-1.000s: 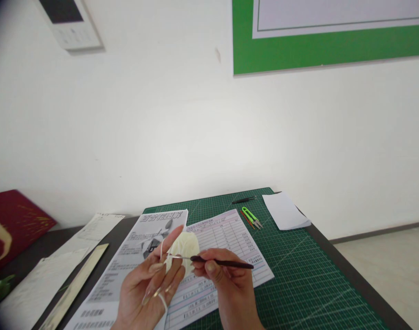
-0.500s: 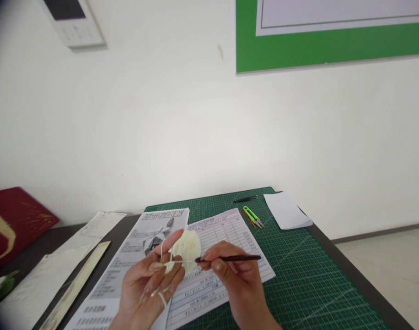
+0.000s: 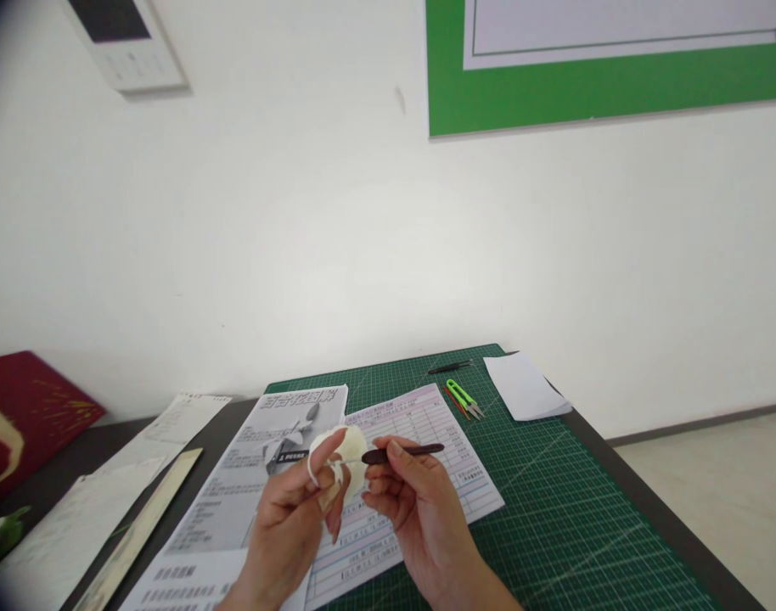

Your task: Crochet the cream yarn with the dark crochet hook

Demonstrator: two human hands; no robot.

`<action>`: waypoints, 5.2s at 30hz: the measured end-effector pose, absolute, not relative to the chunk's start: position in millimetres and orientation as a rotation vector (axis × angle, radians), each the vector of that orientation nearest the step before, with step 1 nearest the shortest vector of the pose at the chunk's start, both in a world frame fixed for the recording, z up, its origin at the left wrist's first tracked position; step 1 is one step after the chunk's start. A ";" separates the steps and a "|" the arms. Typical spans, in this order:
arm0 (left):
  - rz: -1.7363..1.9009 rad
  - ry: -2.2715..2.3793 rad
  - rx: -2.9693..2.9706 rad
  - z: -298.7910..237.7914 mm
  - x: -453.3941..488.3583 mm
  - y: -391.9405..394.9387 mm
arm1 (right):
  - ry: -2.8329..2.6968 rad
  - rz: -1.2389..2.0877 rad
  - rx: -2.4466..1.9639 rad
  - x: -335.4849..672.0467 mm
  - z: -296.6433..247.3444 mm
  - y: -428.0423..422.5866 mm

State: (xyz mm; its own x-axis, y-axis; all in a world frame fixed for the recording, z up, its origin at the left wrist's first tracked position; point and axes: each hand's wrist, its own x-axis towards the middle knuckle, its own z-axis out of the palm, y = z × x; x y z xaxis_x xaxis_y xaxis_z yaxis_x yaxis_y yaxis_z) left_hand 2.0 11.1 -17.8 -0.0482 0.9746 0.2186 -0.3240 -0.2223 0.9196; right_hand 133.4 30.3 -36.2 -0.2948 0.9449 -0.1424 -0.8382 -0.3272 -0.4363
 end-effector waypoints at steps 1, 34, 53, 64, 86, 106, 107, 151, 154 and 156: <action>1.528 0.873 1.128 -18.4 2.7 11.0 | -0.350 1.836 -0.463 133.3 -35.1 29.7; 1.271 0.276 0.436 -8.3 -13.9 17.1 | -0.849 1.378 -0.478 131.0 -45.7 19.7; 1.170 0.187 0.613 -10.3 -19.0 20.9 | -0.828 1.477 -0.451 140.5 -33.6 24.4; 1.218 0.369 0.793 -18.2 -13.6 19.7 | -0.398 1.845 -0.370 130.6 -36.3 28.7; 1.001 0.614 1.187 -25.6 -18.3 27.3 | -0.669 1.836 -0.347 115.6 -42.7 26.4; 1.026 0.638 1.026 -25.2 -18.0 28.4 | -0.581 1.927 -0.379 123.0 -40.4 27.7; 1.024 0.598 1.004 -25.9 -19.8 29.2 | -0.561 1.937 -0.374 124.0 -41.3 28.6; 1.259 0.397 0.714 -19.3 -9.5 21.8 | -0.761 1.817 -0.396 122.3 -36.7 25.1; 1.254 0.401 0.709 -20.0 -11.9 21.6 | -0.785 1.856 -0.447 122.9 -37.0 25.1; 1.227 0.381 0.714 -22.2 -13.0 21.9 | -0.806 1.879 -0.498 124.4 -36.7 25.4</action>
State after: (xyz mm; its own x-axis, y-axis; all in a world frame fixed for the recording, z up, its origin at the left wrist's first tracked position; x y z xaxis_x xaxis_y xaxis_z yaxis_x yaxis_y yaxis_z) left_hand -13.0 21.9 -22.2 0.3130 0.9437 0.1070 -0.7175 0.1611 0.6777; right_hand 124.4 25.4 -36.7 -0.4245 0.9054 0.0108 -0.6317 -0.2876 -0.7199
